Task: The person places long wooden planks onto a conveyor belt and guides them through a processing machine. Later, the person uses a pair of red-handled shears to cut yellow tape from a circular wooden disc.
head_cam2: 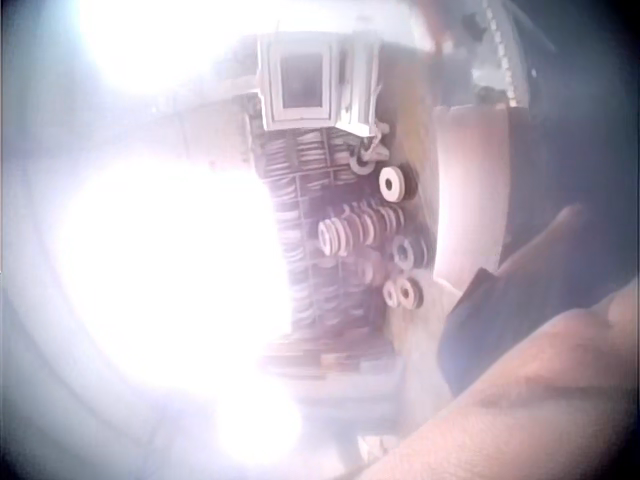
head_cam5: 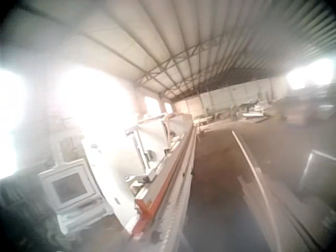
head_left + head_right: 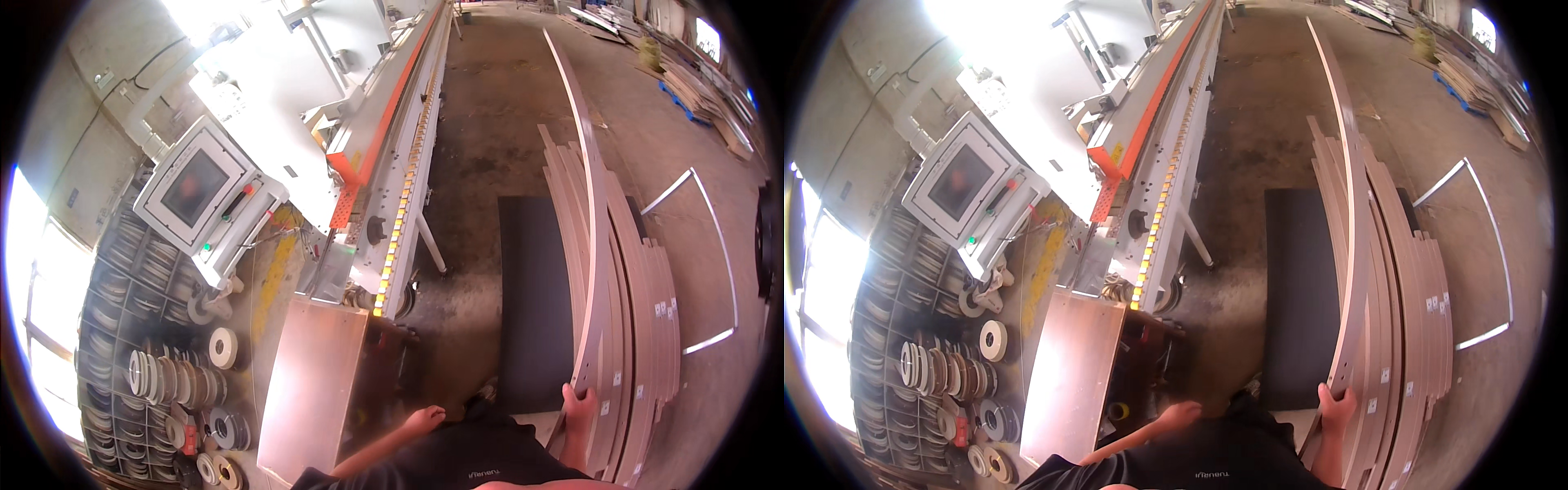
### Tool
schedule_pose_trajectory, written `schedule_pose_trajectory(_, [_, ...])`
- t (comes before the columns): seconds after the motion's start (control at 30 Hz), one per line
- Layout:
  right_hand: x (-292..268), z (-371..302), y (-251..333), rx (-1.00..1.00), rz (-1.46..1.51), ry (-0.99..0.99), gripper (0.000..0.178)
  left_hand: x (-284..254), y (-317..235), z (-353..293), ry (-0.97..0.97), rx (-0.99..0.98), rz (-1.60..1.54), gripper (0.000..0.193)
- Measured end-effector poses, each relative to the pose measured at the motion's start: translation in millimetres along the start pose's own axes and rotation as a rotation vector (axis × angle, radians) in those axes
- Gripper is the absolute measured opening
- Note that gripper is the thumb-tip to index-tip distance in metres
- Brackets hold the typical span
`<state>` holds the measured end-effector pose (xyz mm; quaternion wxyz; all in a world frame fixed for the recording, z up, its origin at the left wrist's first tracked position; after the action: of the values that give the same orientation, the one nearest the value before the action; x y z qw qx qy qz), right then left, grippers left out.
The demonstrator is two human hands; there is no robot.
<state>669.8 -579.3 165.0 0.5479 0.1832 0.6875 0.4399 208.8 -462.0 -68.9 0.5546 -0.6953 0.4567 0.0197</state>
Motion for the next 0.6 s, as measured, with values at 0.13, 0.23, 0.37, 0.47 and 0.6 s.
schedule_pose_trajectory(0.13, [-28,-56,57,-0.086,0.198,-0.112,0.038,-34,4,-45,-0.04,0.1,-0.019,0.041])
schedule_pose_trajectory(0.23, [-58,-95,105,-0.184,0.316,-0.122,0.028,-56,-11,-90,0.068,-0.149,-0.061,0.042])
schedule_pose_trajectory(0.37, [-96,-124,132,-0.265,0.594,-0.018,0.036,-47,12,-134,0.097,-0.142,-0.109,0.04])
schedule_pose_trajectory(0.47, [-137,-148,168,-0.428,0.755,-0.046,0.046,-40,8,-159,0.127,-0.121,-0.116,0.044])
schedule_pose_trajectory(0.6, [-172,-161,181,-0.681,0.834,-0.122,0.063,-26,-17,-178,0.12,-0.028,-0.1,0.044])
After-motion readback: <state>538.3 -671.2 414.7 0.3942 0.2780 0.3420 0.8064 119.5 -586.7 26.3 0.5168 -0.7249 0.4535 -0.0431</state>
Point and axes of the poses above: each hand's wrist, its own z-axis towards the middle knuckle, its own x-axis out of the palm, y = z × x, the point moved 6 cm from there along z, towards the middle knuckle, and after that the axes turned 7 degrees about -y, right-handed, at the moved point
